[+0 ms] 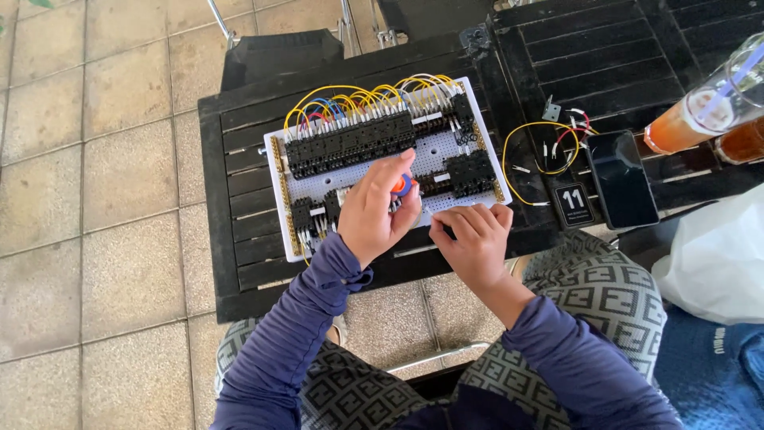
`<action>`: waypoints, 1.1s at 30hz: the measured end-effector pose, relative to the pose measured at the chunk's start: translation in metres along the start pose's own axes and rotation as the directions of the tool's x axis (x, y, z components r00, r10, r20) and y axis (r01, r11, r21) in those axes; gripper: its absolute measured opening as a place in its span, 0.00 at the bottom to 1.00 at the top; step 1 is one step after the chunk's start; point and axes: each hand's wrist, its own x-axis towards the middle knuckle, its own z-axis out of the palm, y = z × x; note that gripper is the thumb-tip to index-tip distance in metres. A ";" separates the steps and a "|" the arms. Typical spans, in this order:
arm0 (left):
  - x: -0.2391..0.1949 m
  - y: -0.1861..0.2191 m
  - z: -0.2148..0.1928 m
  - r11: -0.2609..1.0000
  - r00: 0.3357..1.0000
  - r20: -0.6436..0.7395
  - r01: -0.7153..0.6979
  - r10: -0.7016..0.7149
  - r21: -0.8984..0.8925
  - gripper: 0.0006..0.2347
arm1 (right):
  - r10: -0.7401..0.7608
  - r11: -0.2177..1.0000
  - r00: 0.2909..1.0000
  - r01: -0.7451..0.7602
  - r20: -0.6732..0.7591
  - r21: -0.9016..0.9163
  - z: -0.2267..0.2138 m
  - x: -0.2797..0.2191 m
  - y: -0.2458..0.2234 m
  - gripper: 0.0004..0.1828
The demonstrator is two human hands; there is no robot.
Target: The person uses a screwdriver to tighten screws on a white breadboard populated with black terminal blocks and multicolored wires. They repeatedly insert and secure wires into the terminal blocks, adjusting connections throughout the clip.
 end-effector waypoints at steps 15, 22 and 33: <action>-0.009 -0.010 0.010 0.996 0.995 -0.054 0.080 -0.078 0.036 0.21 | -0.010 1.000 1.000 0.010 -0.020 -0.029 0.013 -0.001 0.010 0.08; -0.007 -0.010 0.007 0.997 0.996 -0.029 0.078 -0.078 0.000 0.22 | 0.059 0.998 0.998 -0.059 0.026 0.013 0.013 -0.007 0.014 0.09; -0.009 -0.011 0.014 0.994 1.000 0.003 -0.021 0.021 0.110 0.21 | 0.100 0.993 0.994 -0.102 0.045 0.052 0.015 -0.007 0.008 0.07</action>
